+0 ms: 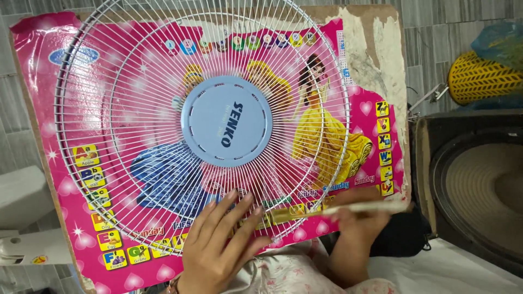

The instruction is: Cleaning a fan grill using a small brush

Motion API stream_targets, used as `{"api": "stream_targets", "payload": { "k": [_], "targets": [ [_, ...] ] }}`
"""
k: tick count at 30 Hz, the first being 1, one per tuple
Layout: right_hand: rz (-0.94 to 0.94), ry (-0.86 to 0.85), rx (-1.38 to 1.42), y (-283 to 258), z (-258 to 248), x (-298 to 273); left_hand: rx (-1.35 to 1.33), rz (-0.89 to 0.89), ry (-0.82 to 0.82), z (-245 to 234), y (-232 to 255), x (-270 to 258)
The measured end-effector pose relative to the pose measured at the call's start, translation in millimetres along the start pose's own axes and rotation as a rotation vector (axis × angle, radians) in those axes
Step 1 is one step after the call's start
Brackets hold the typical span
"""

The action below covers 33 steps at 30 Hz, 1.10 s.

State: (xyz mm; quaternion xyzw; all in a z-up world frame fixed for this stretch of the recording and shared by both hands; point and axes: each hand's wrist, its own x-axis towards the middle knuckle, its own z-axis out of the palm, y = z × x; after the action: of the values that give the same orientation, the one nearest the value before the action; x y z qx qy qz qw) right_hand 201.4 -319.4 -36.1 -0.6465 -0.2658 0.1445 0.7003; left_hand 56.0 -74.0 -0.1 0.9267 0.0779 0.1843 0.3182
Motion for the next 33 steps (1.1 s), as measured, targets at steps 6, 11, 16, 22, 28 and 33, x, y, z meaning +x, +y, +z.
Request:
{"api": "stream_targets", "payload": {
  "k": [6,11,16,22,28,33],
  "targets": [
    [0.115,0.585,0.067,-10.4,24.4,-8.5,0.021,0.022,0.029,-2.2,-0.7,3.1],
    [0.108,0.550,0.071,-9.9,17.5,-1.2,0.012,0.032,0.036,-3.6,-0.3,3.6],
    [0.197,0.325,0.021,-13.3,27.1,-10.4,-0.011,0.041,0.040,-3.0,-0.8,3.4],
    [0.239,0.615,0.026,-7.2,21.9,1.2,0.013,0.056,0.060,-4.6,0.0,4.2],
    [0.226,0.489,0.074,-23.2,39.2,12.9,0.019,0.054,0.051,-1.5,-1.7,0.8],
    [0.343,0.735,0.161,4.4,26.2,-16.0,0.006,0.058,0.061,-3.2,-0.8,2.8]
  ]
}}
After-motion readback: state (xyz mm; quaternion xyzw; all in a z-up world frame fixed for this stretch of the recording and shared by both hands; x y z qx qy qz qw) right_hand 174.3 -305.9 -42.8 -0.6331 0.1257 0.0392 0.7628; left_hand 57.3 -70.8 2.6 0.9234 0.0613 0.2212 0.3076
